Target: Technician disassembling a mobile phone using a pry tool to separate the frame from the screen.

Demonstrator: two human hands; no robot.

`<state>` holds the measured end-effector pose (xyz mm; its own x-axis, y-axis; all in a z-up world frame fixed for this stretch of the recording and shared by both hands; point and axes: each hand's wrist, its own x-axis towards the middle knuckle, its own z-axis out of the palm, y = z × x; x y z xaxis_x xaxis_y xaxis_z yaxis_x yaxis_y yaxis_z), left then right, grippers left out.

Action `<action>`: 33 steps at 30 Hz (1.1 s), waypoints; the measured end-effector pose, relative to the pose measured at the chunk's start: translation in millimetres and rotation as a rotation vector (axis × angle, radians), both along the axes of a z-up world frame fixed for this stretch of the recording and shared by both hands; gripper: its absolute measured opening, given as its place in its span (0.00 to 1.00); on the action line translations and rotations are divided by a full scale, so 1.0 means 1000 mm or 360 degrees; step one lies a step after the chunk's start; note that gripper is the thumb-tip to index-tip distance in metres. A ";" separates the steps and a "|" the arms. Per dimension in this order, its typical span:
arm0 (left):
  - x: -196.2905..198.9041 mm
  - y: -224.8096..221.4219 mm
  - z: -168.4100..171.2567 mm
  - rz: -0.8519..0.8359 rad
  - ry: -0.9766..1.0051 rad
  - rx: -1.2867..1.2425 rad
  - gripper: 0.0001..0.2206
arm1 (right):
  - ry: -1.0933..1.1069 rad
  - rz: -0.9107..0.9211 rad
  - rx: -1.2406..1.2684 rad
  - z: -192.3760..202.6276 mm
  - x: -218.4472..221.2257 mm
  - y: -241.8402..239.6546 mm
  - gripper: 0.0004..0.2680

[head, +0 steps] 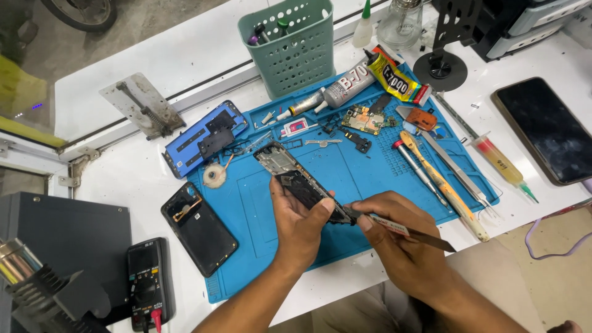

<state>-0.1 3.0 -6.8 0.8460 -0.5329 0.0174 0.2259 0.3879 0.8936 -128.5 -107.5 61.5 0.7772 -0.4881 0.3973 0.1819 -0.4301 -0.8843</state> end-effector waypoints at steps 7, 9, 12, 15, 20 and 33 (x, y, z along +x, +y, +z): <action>0.000 0.000 -0.004 0.0012 -0.0043 -0.0035 0.40 | 0.0029 -0.0038 0.0048 -0.003 0.002 0.003 0.09; 0.000 -0.001 -0.003 0.0016 -0.0046 -0.0017 0.42 | -0.0034 -0.0004 -0.0052 -0.002 0.001 0.002 0.09; 0.000 0.000 -0.001 0.0001 -0.0060 -0.0042 0.42 | -0.0021 -0.0013 -0.0050 -0.003 0.001 0.003 0.09; 0.000 0.001 -0.004 0.0024 -0.0037 0.0011 0.43 | -0.0149 -0.0004 -0.0144 -0.003 0.003 0.004 0.08; -0.001 -0.002 -0.003 0.0085 -0.0024 0.0008 0.42 | -0.0299 0.0023 -0.0287 -0.001 0.003 0.006 0.07; -0.001 -0.002 -0.008 0.0155 0.0046 -0.0011 0.38 | -0.0344 0.0039 -0.0288 -0.001 0.002 0.006 0.07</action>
